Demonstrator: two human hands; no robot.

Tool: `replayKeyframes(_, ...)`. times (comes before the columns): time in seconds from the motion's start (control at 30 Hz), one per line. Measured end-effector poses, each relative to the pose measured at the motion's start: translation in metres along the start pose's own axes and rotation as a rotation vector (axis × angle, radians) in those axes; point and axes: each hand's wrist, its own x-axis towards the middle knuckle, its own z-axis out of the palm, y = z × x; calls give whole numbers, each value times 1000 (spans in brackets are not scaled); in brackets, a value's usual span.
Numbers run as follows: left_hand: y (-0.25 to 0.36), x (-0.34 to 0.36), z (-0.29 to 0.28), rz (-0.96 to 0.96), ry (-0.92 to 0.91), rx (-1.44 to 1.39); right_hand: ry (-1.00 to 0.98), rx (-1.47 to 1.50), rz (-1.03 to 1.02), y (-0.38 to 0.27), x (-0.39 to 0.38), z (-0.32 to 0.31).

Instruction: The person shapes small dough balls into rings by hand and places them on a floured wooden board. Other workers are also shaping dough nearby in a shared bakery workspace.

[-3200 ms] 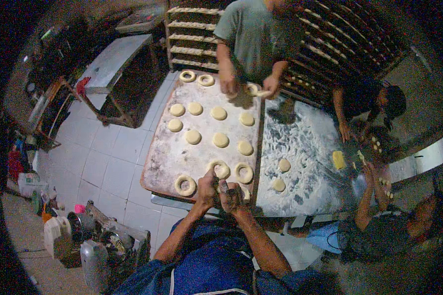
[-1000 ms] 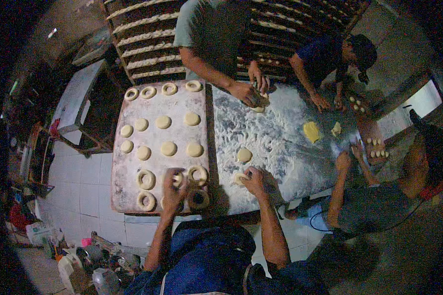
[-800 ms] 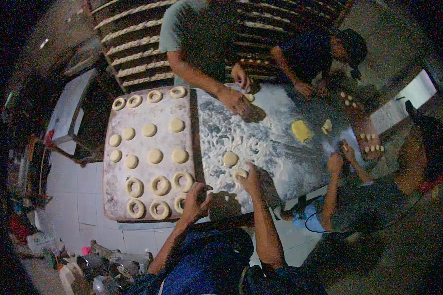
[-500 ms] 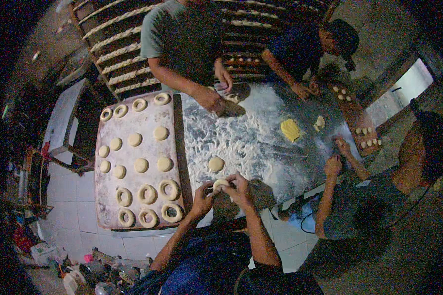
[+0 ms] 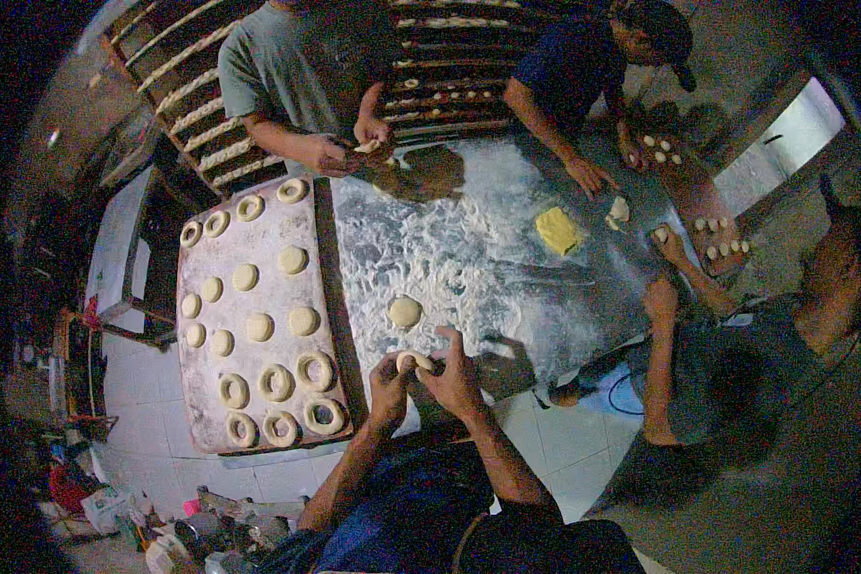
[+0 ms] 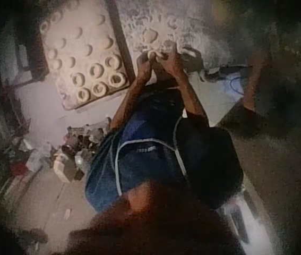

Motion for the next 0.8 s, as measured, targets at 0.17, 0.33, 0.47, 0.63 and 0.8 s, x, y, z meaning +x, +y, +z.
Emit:
replayKeyframes(0.17,-2,1,-4,-203,5,-324,-178,247,-118,-6,-10,2)
replayKeyframes(0.33,1,-8,-26,-395,-181,-401,-562,495,-48,-8,-10,-14)
replayKeyframes(0.47,45,-25,-24,-196,-456,-22,-433,690,72,11,0,-8)
replayKeyframes(0.63,28,-26,-28,-44,-194,-564,-97,197,144,32,5,29)
replayKeyframes(0.8,32,-16,-48,23,-309,-618,-278,1065,253,7,-9,32)
